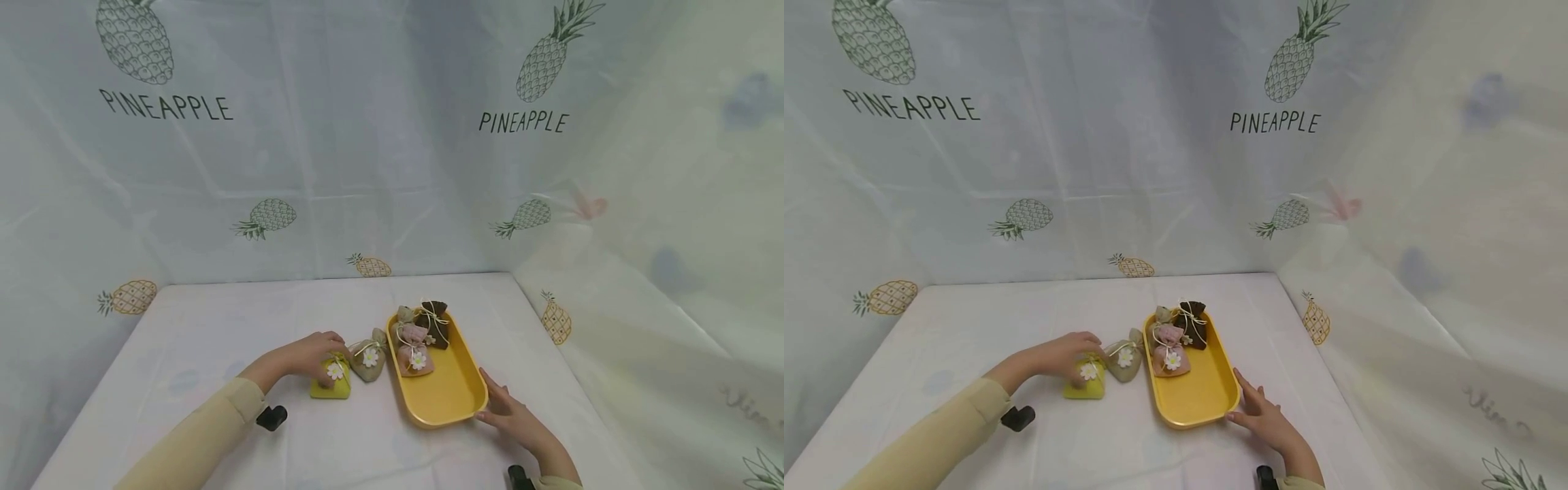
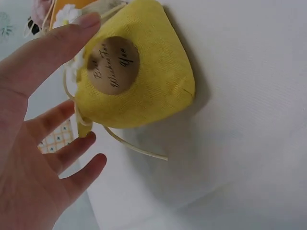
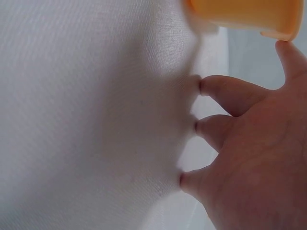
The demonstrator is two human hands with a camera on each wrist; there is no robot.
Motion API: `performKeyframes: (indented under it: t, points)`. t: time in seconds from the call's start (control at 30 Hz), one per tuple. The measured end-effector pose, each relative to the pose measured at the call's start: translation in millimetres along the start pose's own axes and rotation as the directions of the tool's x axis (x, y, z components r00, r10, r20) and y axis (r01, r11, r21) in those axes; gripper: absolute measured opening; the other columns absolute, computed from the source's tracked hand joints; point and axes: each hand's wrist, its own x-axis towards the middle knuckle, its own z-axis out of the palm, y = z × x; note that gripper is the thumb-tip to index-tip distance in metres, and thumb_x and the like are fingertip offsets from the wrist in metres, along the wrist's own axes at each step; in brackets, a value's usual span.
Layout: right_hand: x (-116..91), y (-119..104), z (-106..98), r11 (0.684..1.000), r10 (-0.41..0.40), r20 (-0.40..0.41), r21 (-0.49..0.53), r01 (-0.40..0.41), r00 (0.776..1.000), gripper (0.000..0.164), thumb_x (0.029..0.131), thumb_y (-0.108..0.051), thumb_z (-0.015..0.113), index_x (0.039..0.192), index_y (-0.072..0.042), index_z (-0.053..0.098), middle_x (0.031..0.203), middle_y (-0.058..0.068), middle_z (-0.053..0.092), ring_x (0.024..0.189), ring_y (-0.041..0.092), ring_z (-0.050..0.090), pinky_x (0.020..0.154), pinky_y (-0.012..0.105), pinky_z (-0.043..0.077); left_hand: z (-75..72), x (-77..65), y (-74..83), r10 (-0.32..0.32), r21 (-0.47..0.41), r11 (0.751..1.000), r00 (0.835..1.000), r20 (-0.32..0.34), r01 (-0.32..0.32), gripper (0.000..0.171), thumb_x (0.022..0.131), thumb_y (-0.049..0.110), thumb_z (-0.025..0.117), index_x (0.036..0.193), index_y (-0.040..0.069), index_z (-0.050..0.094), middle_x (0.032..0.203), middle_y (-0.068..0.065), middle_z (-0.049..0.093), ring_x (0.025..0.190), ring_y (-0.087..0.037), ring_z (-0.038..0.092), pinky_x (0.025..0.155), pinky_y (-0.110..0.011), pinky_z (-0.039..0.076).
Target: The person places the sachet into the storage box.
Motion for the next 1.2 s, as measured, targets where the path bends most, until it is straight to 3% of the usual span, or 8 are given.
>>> performKeyframes:
  t: [0.27,0.43,0.83,1.0,1.2]
  points:
    - [-2,-2,-1,1.000,0.001,0.013,-0.003,-0.001,1.000,0.087,0.085,-0.037,0.075,0.155,-0.026,0.027,0.158,0.004,0.020,0.141,0.049,-0.007,0.097,0.075,-0.012,3.1,-7.5,-8.0,-0.035,-0.200,0.979,0.999,0.036,0.042,0.050,0.073,0.019,0.084,0.118,0.027,0.067,0.131,-0.003,0.042,0.121,-0.029,0.044,0.100,-0.051,0.038]
    - [-3,-3,-1,1.000,0.017,0.007,-0.022,-0.017,1.000,0.087,0.084,-0.038,0.075,0.155,-0.025,0.027,0.158,0.007,0.021,0.140,0.051,-0.006,0.097,0.076,-0.010,5.4,-8.7,-9.9,-0.018,-0.274,0.962,0.999,0.032,0.026,0.047,0.074,0.012,0.084,0.116,0.026,0.068,0.128,-0.003,0.043,0.118,-0.028,0.045,0.100,-0.052,0.038]
    - [-2,0,0,0.998,0.048,-0.007,-0.033,-0.048,0.999,0.089,0.082,-0.042,0.075,0.155,-0.025,0.027,0.158,0.007,0.021,0.141,0.050,-0.005,0.096,0.076,-0.010,5.7,-7.7,-12.9,0.024,-0.214,0.977,1.000,0.010,-0.021,0.039,0.071,0.018,0.088,0.100,0.033,0.068,0.104,0.009,0.052,0.094,-0.015,0.050,0.083,-0.037,0.046]
    - [-2,0,0,0.999,0.039,-0.002,-0.034,-0.039,0.999,0.088,0.084,-0.041,0.074,0.156,-0.025,0.026,0.158,0.008,0.021,0.141,0.050,-0.005,0.096,0.075,-0.013,-4.8,-14.6,-4.4,0.042,-0.211,0.977,0.999,0.017,-0.037,0.040,0.070,0.014,0.087,0.100,0.033,0.068,0.104,0.008,0.052,0.092,-0.017,0.049,0.081,-0.038,0.045]
    - [-1,-1,0,0.999,0.037,0.002,-0.040,-0.037,0.999,0.087,0.084,-0.041,0.074,0.156,-0.026,0.025,0.158,0.008,0.021,0.141,0.050,-0.005,0.096,0.074,-0.015,-19.4,-15.6,2.4,0.127,-0.190,0.973,0.991,-0.029,-0.131,0.042,0.072,0.014,0.087,0.104,0.034,0.068,0.107,0.011,0.053,0.095,-0.013,0.052,0.085,-0.033,0.048]
